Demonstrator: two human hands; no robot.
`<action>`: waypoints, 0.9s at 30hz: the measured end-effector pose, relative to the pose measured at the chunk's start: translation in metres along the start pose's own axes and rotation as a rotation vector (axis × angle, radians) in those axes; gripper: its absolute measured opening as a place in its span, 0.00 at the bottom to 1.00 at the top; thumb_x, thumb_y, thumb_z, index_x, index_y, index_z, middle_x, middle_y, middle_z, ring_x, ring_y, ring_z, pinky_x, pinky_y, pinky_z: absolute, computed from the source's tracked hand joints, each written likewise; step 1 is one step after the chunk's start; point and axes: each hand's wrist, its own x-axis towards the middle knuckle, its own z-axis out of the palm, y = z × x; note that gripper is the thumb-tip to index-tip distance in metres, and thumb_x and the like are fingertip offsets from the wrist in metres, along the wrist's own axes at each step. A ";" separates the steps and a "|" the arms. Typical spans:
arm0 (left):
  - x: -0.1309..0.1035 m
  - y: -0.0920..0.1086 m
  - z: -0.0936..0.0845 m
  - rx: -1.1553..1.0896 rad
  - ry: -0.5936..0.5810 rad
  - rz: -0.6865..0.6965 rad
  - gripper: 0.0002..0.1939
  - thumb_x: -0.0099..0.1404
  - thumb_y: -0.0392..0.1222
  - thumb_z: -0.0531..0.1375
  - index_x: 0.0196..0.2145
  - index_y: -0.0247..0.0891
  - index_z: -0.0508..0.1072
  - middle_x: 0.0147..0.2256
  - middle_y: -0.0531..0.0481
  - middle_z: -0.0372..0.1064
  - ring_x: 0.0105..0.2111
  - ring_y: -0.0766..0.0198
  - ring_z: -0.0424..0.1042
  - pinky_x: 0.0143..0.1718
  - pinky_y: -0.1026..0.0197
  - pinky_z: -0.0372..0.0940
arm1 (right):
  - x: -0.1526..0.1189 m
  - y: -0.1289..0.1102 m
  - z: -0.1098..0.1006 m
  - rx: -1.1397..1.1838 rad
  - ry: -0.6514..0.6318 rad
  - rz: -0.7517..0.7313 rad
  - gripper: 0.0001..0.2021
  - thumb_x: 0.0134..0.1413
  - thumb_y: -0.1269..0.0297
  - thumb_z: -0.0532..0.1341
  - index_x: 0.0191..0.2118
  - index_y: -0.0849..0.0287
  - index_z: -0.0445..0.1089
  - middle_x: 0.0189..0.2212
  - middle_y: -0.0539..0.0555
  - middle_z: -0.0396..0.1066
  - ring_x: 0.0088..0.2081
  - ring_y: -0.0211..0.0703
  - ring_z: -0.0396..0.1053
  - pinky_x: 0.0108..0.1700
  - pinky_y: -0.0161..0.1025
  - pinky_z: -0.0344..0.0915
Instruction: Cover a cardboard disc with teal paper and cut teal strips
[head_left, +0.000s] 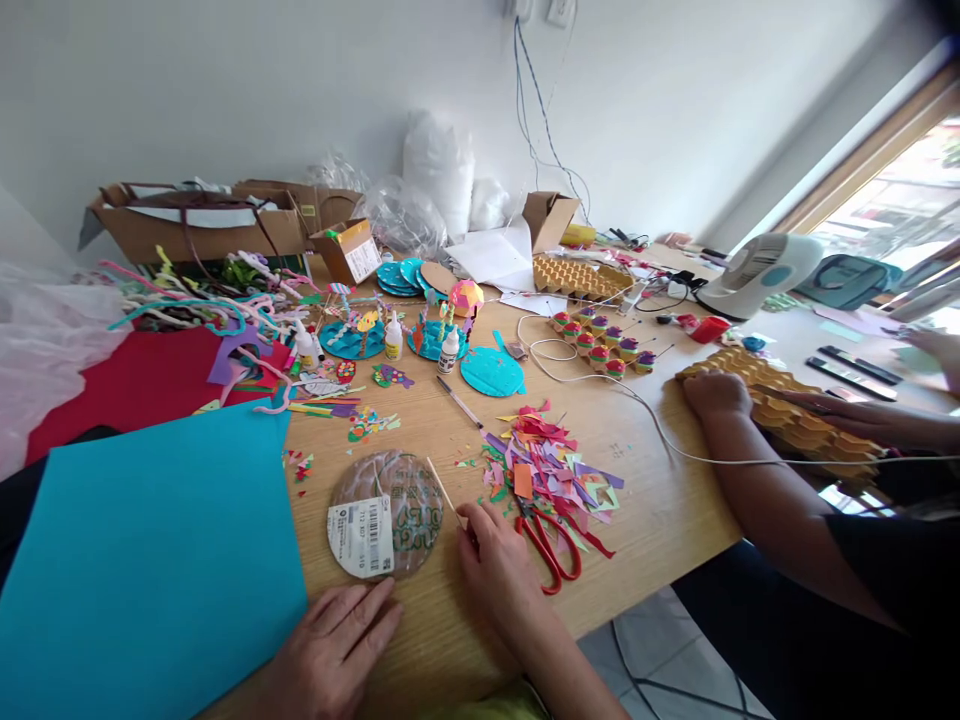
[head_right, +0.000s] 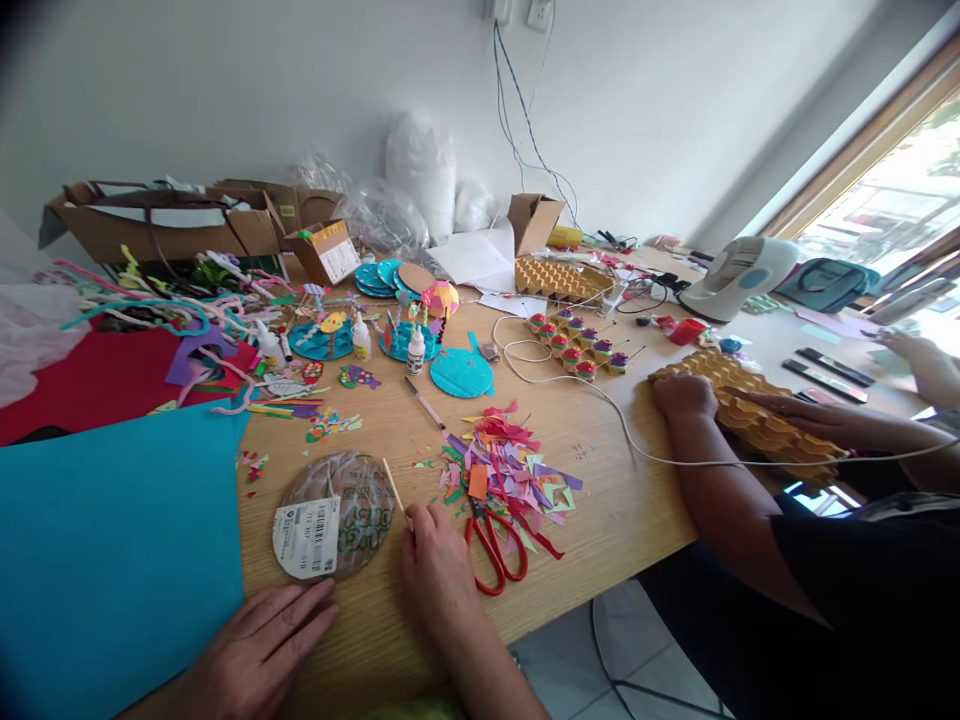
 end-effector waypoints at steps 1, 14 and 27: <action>0.001 0.000 0.002 -0.001 0.008 0.010 0.22 0.59 0.27 0.44 0.45 0.36 0.70 0.45 0.44 0.71 0.43 0.59 0.67 0.41 0.58 0.61 | -0.001 0.000 0.000 0.000 -0.001 0.004 0.10 0.52 0.76 0.52 0.37 0.61 0.68 0.34 0.55 0.69 0.35 0.42 0.68 0.35 0.33 0.60; 0.013 0.003 0.015 -0.066 0.068 -0.023 0.20 0.59 0.27 0.45 0.44 0.34 0.70 0.43 0.44 0.71 0.42 0.57 0.66 0.41 0.56 0.59 | 0.009 -0.016 0.008 -0.073 -0.055 -0.032 0.10 0.54 0.73 0.52 0.39 0.58 0.67 0.34 0.54 0.68 0.36 0.41 0.67 0.35 0.32 0.60; 0.011 0.003 0.016 -0.055 0.088 -0.037 0.20 0.60 0.27 0.44 0.43 0.36 0.70 0.43 0.44 0.71 0.42 0.58 0.67 0.41 0.57 0.60 | 0.008 -0.016 0.005 -0.101 -0.078 -0.078 0.10 0.56 0.72 0.51 0.40 0.58 0.67 0.34 0.54 0.67 0.33 0.38 0.67 0.32 0.30 0.58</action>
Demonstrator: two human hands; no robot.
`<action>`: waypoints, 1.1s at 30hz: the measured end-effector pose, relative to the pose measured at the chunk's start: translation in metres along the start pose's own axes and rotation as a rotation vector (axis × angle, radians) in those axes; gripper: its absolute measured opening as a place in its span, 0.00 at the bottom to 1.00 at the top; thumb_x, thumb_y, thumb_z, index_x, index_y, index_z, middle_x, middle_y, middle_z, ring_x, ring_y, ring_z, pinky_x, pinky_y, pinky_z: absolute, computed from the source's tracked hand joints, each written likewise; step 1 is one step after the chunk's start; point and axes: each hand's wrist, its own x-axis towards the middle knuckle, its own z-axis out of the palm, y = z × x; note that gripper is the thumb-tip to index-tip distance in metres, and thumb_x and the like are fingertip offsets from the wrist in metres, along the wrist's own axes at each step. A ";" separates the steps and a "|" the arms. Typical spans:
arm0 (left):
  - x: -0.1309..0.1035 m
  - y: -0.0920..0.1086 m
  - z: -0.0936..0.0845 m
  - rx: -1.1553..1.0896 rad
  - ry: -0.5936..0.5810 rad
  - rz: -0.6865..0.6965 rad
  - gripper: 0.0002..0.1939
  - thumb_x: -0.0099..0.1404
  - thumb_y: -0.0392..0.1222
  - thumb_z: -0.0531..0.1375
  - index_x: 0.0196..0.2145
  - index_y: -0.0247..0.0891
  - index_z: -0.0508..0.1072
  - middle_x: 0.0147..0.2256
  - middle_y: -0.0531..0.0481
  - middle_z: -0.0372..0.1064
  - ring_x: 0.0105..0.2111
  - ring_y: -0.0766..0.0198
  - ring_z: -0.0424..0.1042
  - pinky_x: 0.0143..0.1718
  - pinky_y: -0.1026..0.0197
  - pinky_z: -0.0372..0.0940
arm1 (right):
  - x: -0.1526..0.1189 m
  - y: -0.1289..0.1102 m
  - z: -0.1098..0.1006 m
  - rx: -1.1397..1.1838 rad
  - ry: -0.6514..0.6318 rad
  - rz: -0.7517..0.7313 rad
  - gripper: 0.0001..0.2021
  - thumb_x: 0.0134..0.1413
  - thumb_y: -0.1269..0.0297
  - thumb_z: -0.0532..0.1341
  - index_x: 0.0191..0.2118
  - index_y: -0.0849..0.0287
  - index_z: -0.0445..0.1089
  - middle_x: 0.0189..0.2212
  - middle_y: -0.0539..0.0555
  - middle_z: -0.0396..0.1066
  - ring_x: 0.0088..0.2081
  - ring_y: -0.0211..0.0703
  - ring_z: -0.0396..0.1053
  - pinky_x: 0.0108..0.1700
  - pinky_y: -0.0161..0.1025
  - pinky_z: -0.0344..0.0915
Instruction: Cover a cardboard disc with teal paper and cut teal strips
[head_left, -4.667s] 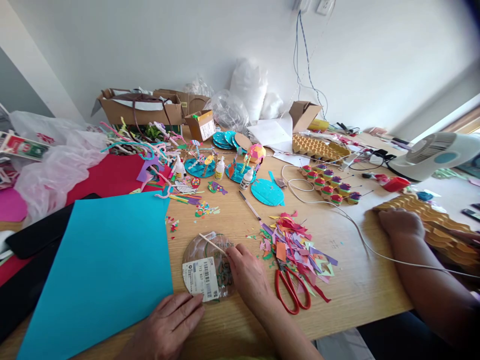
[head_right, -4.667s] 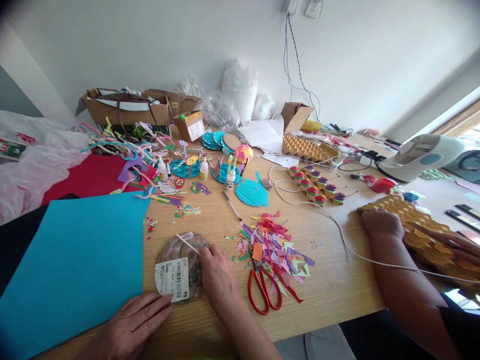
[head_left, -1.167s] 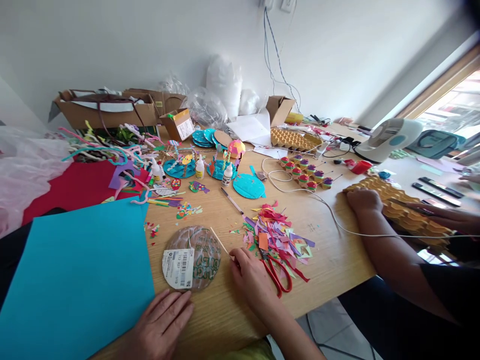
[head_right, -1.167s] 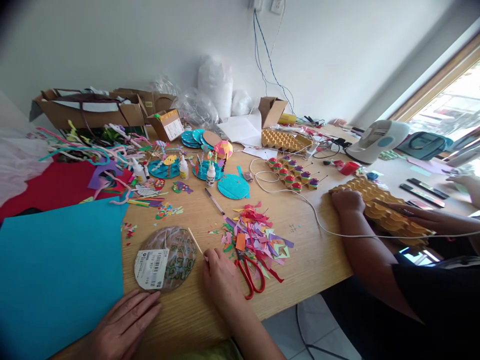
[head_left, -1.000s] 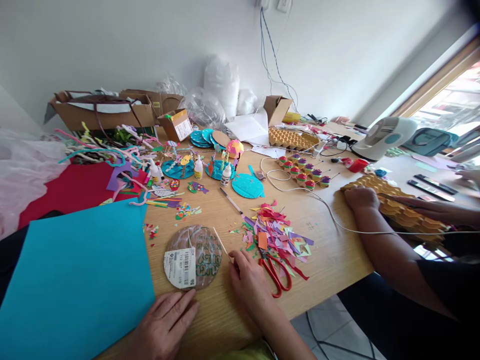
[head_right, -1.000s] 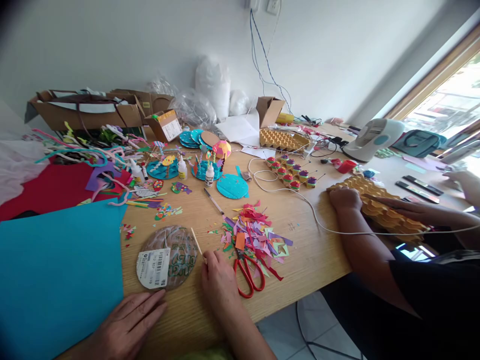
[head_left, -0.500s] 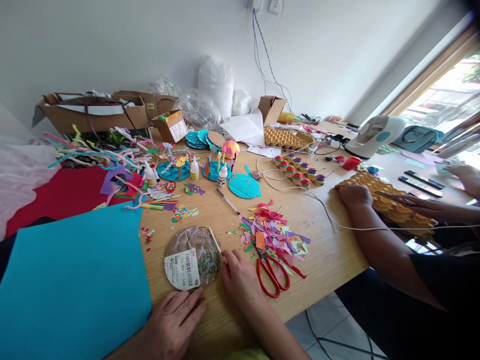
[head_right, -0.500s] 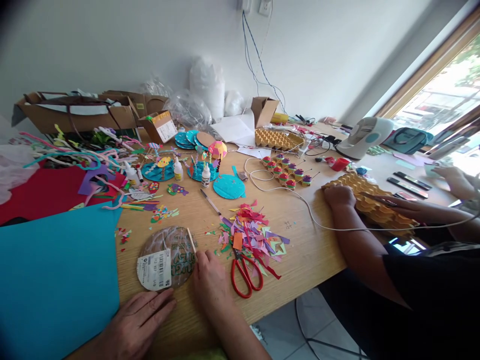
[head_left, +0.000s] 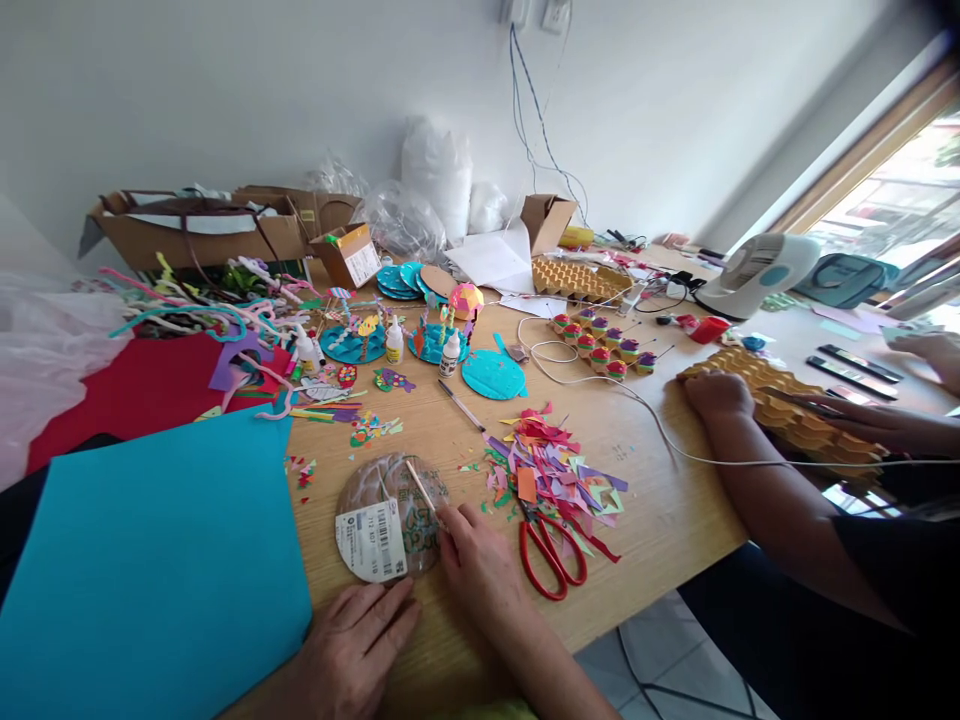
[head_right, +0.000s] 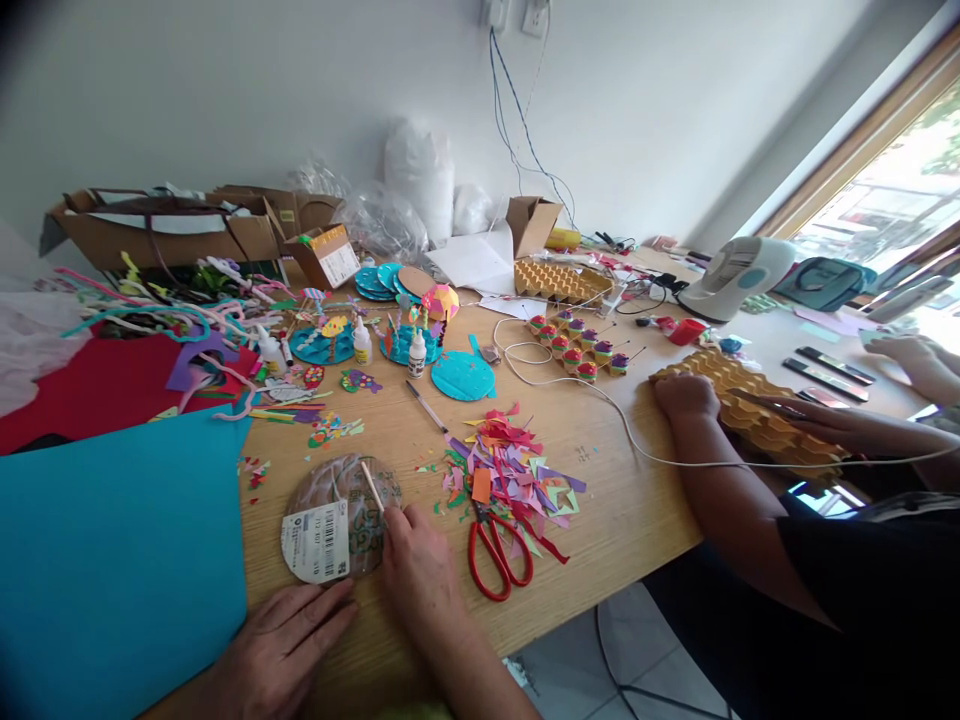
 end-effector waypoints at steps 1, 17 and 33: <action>0.000 0.000 0.000 -0.001 -0.002 -0.002 0.20 0.60 0.27 0.44 0.43 0.36 0.70 0.43 0.44 0.71 0.42 0.58 0.67 0.41 0.57 0.60 | 0.000 -0.001 -0.001 0.003 0.002 -0.030 0.10 0.56 0.72 0.51 0.40 0.57 0.67 0.34 0.53 0.67 0.34 0.38 0.67 0.32 0.30 0.58; -0.001 0.000 0.003 -0.038 0.030 -0.033 0.19 0.60 0.29 0.45 0.42 0.36 0.71 0.43 0.44 0.71 0.42 0.58 0.66 0.41 0.57 0.60 | 0.014 -0.001 -0.006 -0.137 -0.049 -0.080 0.11 0.58 0.69 0.49 0.39 0.56 0.68 0.32 0.53 0.68 0.29 0.38 0.67 0.26 0.31 0.54; -0.002 0.001 -0.002 -0.039 -0.055 -0.037 0.20 0.59 0.26 0.46 0.45 0.35 0.69 0.46 0.44 0.70 0.43 0.58 0.66 0.43 0.58 0.61 | -0.013 0.017 -0.002 0.085 0.054 0.017 0.09 0.54 0.74 0.52 0.37 0.59 0.68 0.32 0.54 0.69 0.34 0.40 0.68 0.34 0.31 0.61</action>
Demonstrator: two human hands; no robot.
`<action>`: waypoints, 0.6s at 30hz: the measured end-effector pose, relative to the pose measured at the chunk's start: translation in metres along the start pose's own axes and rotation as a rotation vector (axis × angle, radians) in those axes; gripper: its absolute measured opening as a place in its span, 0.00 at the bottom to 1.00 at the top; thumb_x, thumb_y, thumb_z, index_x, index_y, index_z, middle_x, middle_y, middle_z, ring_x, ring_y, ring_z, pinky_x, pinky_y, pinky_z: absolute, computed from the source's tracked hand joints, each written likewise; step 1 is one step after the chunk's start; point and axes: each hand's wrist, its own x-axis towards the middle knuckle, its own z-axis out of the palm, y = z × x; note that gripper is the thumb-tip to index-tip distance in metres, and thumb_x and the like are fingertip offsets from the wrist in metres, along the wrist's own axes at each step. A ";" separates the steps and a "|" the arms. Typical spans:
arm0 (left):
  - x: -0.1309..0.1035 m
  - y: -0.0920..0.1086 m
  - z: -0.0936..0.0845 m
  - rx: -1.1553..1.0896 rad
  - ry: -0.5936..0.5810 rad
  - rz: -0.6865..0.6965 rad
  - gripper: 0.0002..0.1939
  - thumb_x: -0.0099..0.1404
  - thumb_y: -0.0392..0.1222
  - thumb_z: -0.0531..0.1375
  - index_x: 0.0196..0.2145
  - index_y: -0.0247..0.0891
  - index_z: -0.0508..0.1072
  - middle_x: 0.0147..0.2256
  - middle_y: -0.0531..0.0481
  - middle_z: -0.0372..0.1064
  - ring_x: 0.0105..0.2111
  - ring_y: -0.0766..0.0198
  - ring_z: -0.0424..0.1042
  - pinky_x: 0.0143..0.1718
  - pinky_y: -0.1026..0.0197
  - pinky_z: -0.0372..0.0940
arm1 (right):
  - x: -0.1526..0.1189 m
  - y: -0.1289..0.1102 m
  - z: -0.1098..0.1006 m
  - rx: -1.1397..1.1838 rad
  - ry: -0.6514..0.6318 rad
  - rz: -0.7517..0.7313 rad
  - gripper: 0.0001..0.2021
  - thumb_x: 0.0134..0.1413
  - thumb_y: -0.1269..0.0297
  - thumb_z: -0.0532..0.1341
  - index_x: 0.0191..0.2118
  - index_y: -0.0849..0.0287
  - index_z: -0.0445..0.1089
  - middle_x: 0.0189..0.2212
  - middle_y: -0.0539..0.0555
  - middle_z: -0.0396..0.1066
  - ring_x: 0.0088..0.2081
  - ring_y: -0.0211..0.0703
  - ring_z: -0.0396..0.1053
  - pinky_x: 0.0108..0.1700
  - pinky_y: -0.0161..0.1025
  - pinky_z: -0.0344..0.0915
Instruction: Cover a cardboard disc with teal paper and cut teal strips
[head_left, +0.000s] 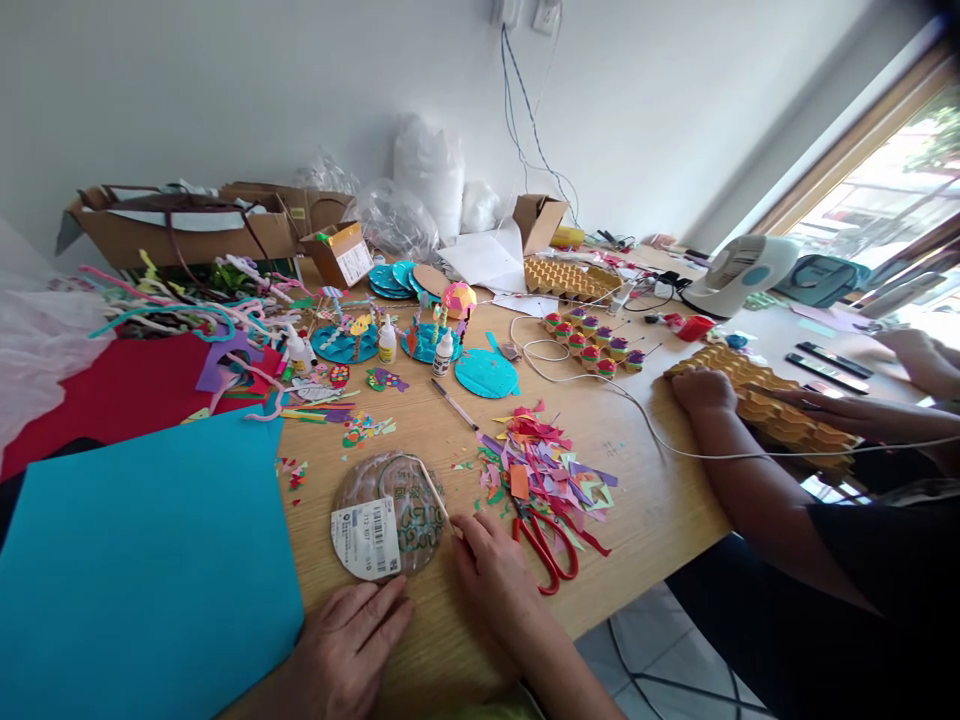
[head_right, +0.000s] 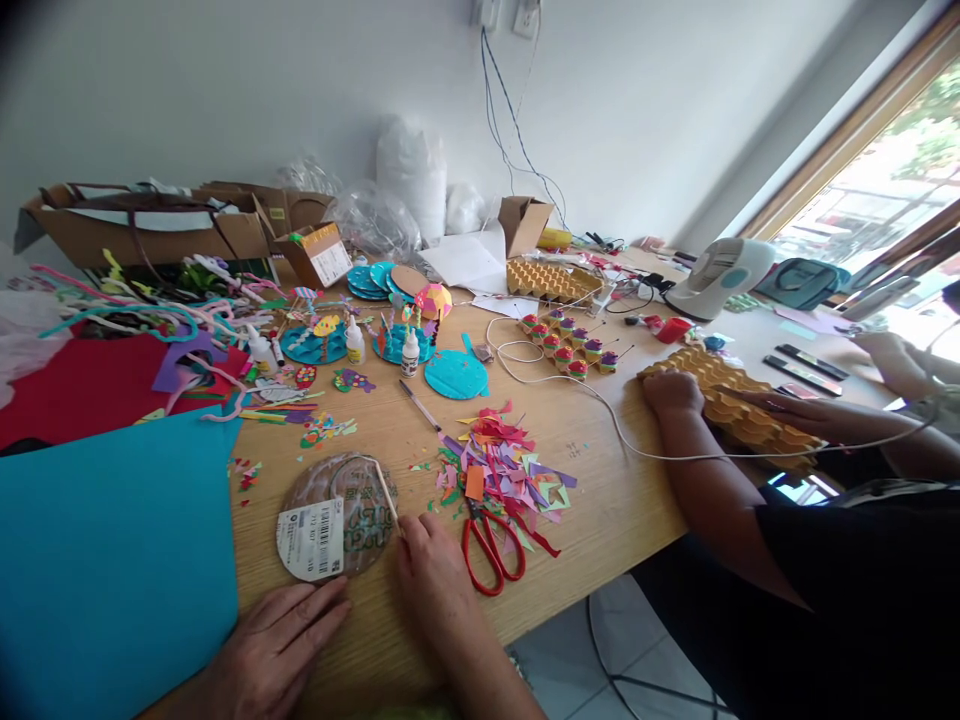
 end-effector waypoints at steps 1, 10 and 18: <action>0.000 0.000 0.000 -0.001 -0.008 -0.006 0.21 0.59 0.26 0.46 0.45 0.35 0.69 0.46 0.44 0.70 0.44 0.58 0.65 0.44 0.57 0.60 | -0.001 0.001 0.001 0.036 0.021 -0.008 0.09 0.54 0.74 0.52 0.37 0.59 0.68 0.33 0.54 0.69 0.34 0.40 0.68 0.35 0.32 0.61; 0.000 -0.002 0.002 -0.008 0.031 0.010 0.20 0.59 0.27 0.46 0.44 0.35 0.70 0.45 0.44 0.70 0.43 0.58 0.66 0.42 0.58 0.60 | 0.008 -0.010 0.006 0.014 -0.062 0.073 0.09 0.56 0.74 0.51 0.37 0.61 0.68 0.35 0.56 0.69 0.38 0.42 0.68 0.39 0.33 0.62; 0.001 -0.004 -0.004 -0.002 -0.034 0.035 0.19 0.60 0.27 0.47 0.45 0.35 0.69 0.46 0.44 0.70 0.45 0.58 0.65 0.44 0.58 0.62 | 0.025 -0.026 0.007 -0.117 -0.080 -0.074 0.09 0.55 0.72 0.52 0.39 0.59 0.67 0.35 0.54 0.69 0.35 0.40 0.68 0.34 0.31 0.61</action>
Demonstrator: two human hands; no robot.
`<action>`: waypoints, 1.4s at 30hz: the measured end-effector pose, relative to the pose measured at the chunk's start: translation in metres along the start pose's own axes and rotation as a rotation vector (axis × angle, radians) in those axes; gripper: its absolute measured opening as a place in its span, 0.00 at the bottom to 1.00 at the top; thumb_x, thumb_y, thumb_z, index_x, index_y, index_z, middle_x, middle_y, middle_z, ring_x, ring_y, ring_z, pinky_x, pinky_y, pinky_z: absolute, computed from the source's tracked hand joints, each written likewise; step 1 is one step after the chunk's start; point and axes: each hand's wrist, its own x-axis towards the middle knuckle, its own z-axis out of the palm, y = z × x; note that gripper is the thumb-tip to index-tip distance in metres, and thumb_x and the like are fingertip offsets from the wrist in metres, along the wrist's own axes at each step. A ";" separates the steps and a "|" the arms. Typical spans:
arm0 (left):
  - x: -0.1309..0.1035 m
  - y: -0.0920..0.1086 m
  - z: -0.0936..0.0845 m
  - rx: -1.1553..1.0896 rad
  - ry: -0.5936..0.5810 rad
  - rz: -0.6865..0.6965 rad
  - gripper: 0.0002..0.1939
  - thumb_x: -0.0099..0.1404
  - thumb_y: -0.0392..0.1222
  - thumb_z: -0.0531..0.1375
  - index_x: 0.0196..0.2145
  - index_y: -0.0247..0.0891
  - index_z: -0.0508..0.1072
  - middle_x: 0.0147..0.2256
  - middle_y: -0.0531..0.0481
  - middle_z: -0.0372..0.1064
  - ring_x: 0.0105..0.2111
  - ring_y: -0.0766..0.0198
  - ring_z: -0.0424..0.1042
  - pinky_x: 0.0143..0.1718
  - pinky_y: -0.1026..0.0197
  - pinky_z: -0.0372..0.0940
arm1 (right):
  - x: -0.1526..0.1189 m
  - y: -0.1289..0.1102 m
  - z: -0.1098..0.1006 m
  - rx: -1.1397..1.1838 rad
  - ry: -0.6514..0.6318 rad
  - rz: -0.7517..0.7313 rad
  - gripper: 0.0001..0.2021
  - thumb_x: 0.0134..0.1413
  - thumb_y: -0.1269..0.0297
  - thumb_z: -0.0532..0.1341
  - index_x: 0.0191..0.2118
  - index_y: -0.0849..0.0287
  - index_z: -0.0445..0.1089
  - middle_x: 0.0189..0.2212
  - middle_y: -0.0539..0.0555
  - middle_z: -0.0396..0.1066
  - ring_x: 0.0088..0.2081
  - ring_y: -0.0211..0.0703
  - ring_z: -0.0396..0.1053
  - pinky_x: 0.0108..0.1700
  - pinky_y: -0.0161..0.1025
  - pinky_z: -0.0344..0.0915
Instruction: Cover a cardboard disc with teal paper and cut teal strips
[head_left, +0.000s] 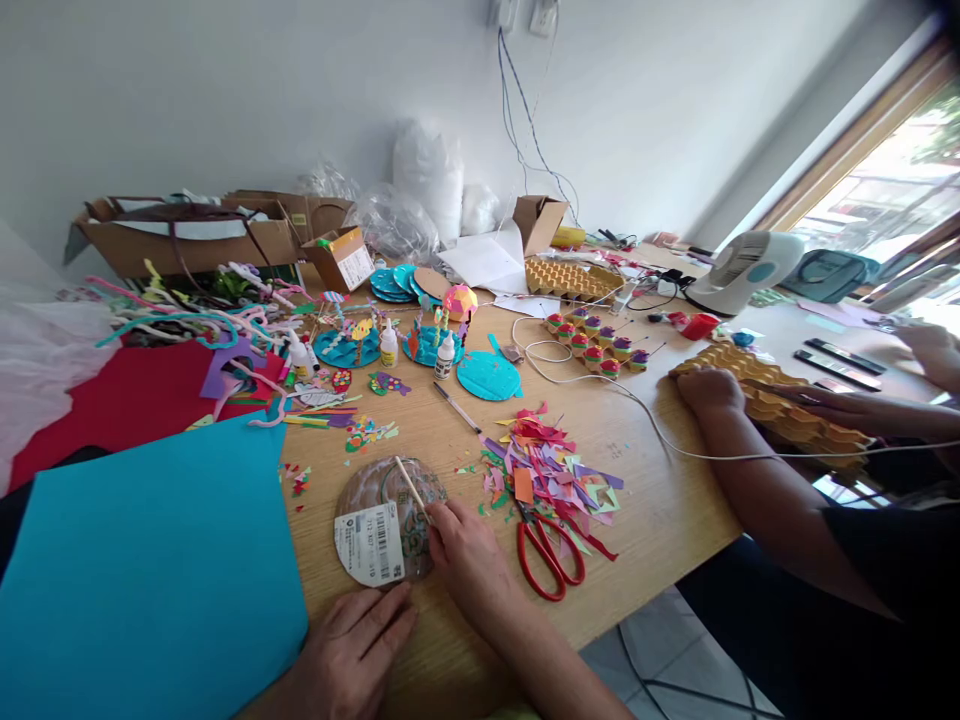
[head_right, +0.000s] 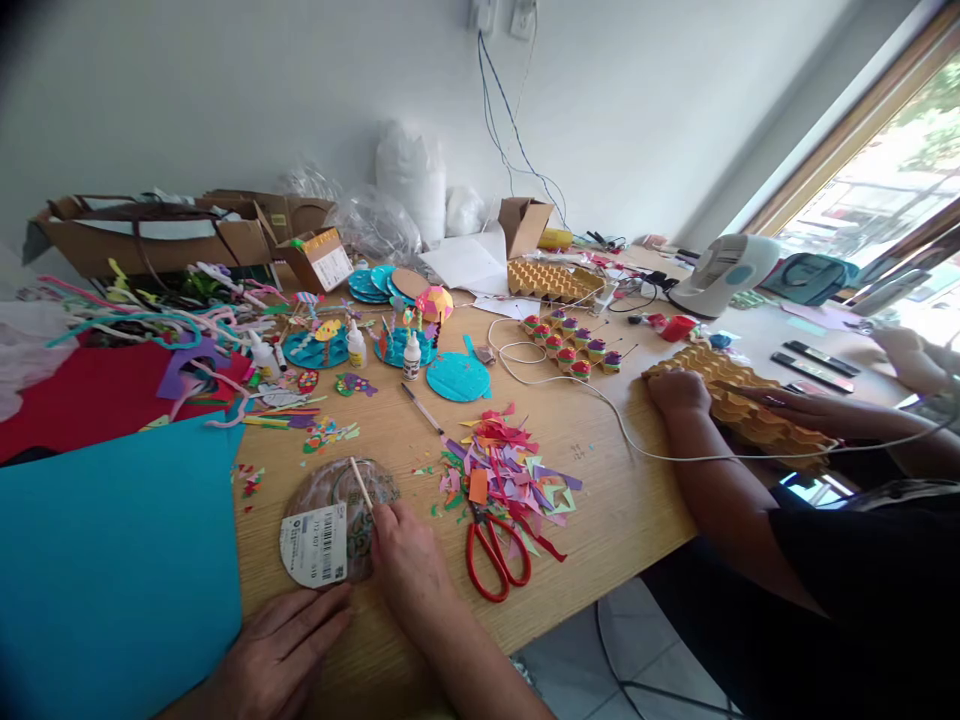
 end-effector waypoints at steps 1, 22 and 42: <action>0.000 -0.001 0.000 0.001 0.001 0.001 0.19 0.60 0.27 0.46 0.45 0.35 0.69 0.46 0.44 0.70 0.45 0.58 0.65 0.44 0.58 0.62 | 0.002 -0.002 -0.001 -0.021 -0.009 -0.028 0.09 0.55 0.72 0.52 0.38 0.59 0.67 0.34 0.54 0.69 0.33 0.40 0.68 0.32 0.31 0.61; -0.002 -0.002 0.003 0.019 0.002 0.010 0.22 0.58 0.25 0.45 0.46 0.35 0.68 0.46 0.45 0.70 0.45 0.59 0.66 0.44 0.58 0.60 | -0.021 0.019 -0.001 0.014 0.033 0.102 0.08 0.55 0.74 0.52 0.37 0.59 0.68 0.34 0.54 0.69 0.34 0.39 0.68 0.34 0.31 0.62; 0.001 -0.002 0.000 0.023 0.007 0.006 0.22 0.59 0.26 0.45 0.45 0.36 0.69 0.46 0.46 0.71 0.44 0.60 0.66 0.44 0.61 0.61 | -0.011 0.022 -0.001 0.006 0.045 0.081 0.09 0.56 0.73 0.52 0.38 0.60 0.67 0.34 0.55 0.69 0.35 0.40 0.68 0.35 0.32 0.62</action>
